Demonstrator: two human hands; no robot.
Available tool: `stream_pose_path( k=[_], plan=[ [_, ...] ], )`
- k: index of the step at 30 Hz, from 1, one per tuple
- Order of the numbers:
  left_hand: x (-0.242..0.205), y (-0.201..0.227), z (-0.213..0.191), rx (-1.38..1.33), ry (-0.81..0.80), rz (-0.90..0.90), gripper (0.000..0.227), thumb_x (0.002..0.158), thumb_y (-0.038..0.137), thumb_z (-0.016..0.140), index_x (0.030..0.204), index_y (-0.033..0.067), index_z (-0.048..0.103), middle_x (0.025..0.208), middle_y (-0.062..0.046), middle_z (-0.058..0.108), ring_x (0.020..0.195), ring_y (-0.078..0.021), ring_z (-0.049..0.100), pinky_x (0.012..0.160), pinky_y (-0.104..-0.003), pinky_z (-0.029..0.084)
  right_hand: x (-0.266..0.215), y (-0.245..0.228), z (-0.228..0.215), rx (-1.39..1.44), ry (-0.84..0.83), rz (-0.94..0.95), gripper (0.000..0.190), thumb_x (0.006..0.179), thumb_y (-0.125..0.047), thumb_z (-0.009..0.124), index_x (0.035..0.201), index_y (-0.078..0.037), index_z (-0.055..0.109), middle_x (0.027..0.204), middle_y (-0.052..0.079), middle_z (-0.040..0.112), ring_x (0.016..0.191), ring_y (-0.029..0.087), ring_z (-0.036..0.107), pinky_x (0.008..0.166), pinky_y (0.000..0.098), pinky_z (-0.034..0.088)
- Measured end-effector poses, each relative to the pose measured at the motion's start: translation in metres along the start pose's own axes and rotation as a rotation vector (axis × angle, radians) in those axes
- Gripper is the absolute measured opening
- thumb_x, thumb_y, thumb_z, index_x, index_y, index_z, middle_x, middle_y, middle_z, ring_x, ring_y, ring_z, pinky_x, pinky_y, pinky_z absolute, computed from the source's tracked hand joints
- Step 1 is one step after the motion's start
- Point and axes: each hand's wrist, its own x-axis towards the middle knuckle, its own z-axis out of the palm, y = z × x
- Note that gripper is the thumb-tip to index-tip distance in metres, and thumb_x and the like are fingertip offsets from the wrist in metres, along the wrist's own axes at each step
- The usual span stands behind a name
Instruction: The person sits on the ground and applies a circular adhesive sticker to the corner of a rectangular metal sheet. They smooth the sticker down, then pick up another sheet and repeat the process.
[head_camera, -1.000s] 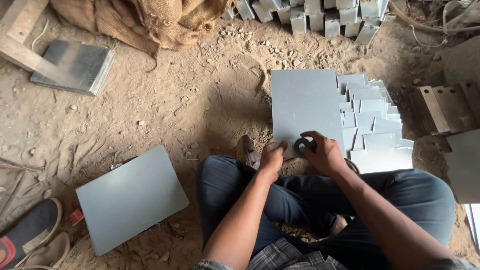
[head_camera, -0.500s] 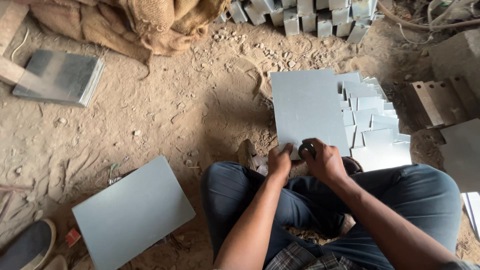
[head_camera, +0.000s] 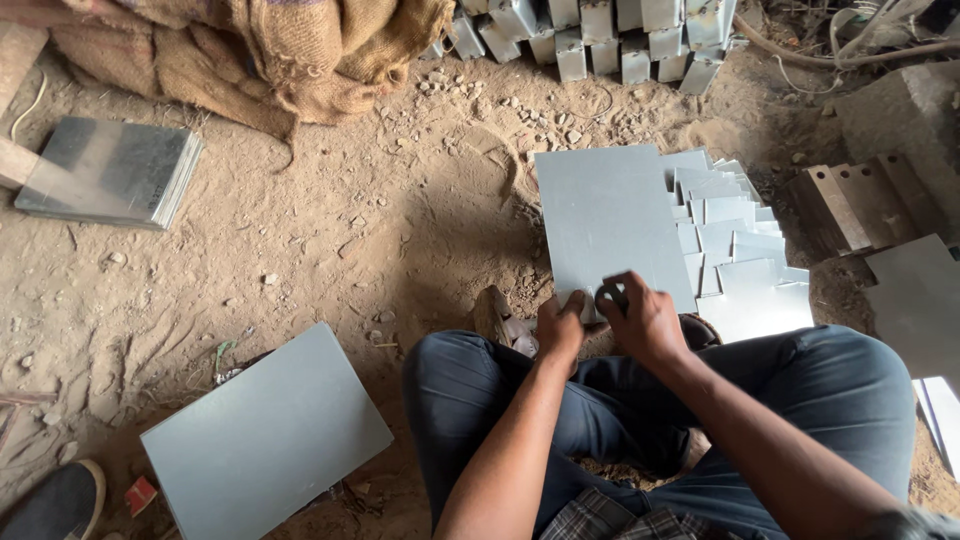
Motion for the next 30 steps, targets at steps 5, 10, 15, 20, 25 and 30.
stream_pose_path(
  k=[5,10,15,20,25,30],
  plan=[
    [0.0,-0.001,0.001,-0.088,-0.004,-0.03,0.024,0.103,0.017,0.054,0.109,-0.0035,0.066,0.102,-0.016,0.07,0.084,-0.0237,0.074,0.069,-0.039,0.069,0.013,-0.002,0.002,0.016,0.03,0.023,0.032,0.092,-0.02,0.069,0.117,-0.002,0.062,0.076,0.017,0.074,0.066,0.032,0.075,0.059,0.0395,0.059],
    [0.004,-0.007,-0.003,0.362,0.097,0.167,0.032,0.108,0.021,0.061,0.106,-0.0089,0.072,0.095,-0.022,0.076,0.079,-0.0255,0.069,0.067,-0.041,0.058,-0.032,-0.004,-0.003,0.028,-0.026,0.061,0.033,0.09,-0.019,0.069,0.118,-0.003,0.062,0.073,0.016,0.076,0.065,0.028,0.077,0.06,0.0374,0.059],
    [-0.005,0.003,0.003,0.001,0.006,-0.031,0.026,0.104,0.019,0.053,0.112,-0.0013,0.067,0.102,-0.015,0.071,0.084,-0.0231,0.074,0.07,-0.039,0.065,0.008,-0.004,0.0,0.026,0.015,0.07,0.032,0.092,-0.021,0.069,0.119,-0.004,0.064,0.08,0.015,0.076,0.064,0.027,0.076,0.058,0.0372,0.06],
    [-0.008,0.01,0.005,-0.047,0.009,-0.056,0.025,0.104,0.018,0.053,0.112,-0.0014,0.066,0.104,-0.016,0.07,0.085,-0.0239,0.074,0.072,-0.04,0.069,0.009,-0.007,0.002,-0.002,0.034,0.043,0.033,0.092,-0.019,0.069,0.12,-0.002,0.063,0.078,0.017,0.075,0.065,0.031,0.075,0.059,0.039,0.059],
    [0.005,-0.002,-0.001,0.536,0.13,0.139,0.032,0.108,0.022,0.06,0.103,-0.0073,0.073,0.091,-0.022,0.076,0.077,-0.03,0.073,0.066,-0.041,0.059,-0.03,-0.006,-0.002,0.003,0.021,0.038,0.033,0.089,-0.02,0.072,0.116,-0.002,0.065,0.076,0.017,0.075,0.066,0.031,0.076,0.061,0.0396,0.059],
    [0.0,0.001,0.005,-0.091,0.004,0.0,0.021,0.102,0.013,0.056,0.11,-0.0022,0.067,0.101,-0.014,0.071,0.081,-0.0242,0.073,0.064,-0.039,0.068,0.013,-0.007,0.005,0.045,0.12,0.007,0.029,0.092,-0.019,0.069,0.117,-0.003,0.067,0.084,0.017,0.076,0.071,0.031,0.076,0.065,0.0385,0.06]
  ],
)
